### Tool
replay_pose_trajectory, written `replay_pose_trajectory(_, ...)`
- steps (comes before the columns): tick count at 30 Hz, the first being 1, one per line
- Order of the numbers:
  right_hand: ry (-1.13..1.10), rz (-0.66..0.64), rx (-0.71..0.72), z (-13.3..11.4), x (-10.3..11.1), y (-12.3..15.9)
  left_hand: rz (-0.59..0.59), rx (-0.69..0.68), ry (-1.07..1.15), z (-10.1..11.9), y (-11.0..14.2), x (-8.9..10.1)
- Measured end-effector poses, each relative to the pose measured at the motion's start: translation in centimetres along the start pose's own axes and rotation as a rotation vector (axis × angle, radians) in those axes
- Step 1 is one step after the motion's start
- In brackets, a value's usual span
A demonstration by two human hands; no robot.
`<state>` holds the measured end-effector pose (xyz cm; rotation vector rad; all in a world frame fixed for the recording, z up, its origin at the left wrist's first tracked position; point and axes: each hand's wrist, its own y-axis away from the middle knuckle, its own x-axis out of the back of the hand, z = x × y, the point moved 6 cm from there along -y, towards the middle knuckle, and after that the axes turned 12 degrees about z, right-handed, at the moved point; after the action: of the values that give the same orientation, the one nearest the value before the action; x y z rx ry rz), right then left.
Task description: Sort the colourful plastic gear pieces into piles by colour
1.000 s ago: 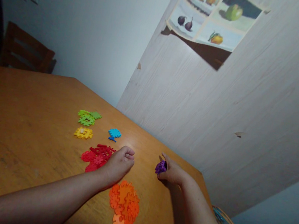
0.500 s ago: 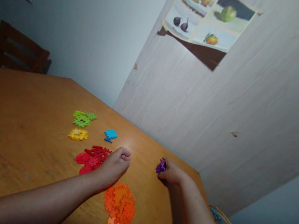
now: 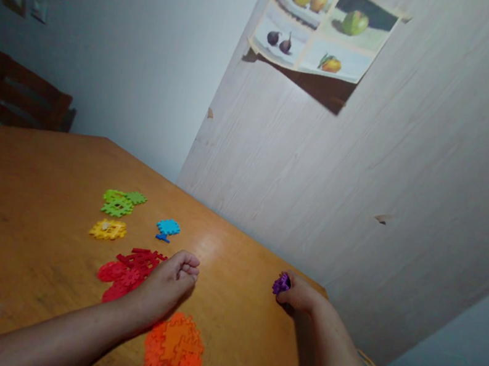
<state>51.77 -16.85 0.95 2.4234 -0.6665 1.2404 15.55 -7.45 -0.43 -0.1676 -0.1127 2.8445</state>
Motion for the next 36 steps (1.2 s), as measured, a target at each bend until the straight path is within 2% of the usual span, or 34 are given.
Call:
replay_pose_trajectory(6, -0.011, 0.015, -0.016, 2.2, 1.2, -1.6, -0.012, 0.012, 0.007, -0.3, 0.0, 0.1)
replay_pose_trajectory(12, -0.023, 0.042, -0.083, 3.2, 2.3, -2.7, -0.026, 0.022, -0.025, -0.4, 0.2, 0.0)
replay_pose_trajectory(17, -0.016, 0.052, -0.085, 3.9, 2.7, -3.5, -0.029, 0.02, -0.009, -0.4, 0.4, 0.0)
replay_pose_trajectory(25, -0.026, 0.082, -0.018, 2.5, 3.2, -2.5, -0.025, 0.037, -0.002, 0.1, 0.5, 0.1)
replay_pose_trajectory(36, 0.038, 0.19, -0.016, 1.9, 6.8, -0.2, -0.03, 0.019, -0.027, 0.1, 0.4, 0.1)
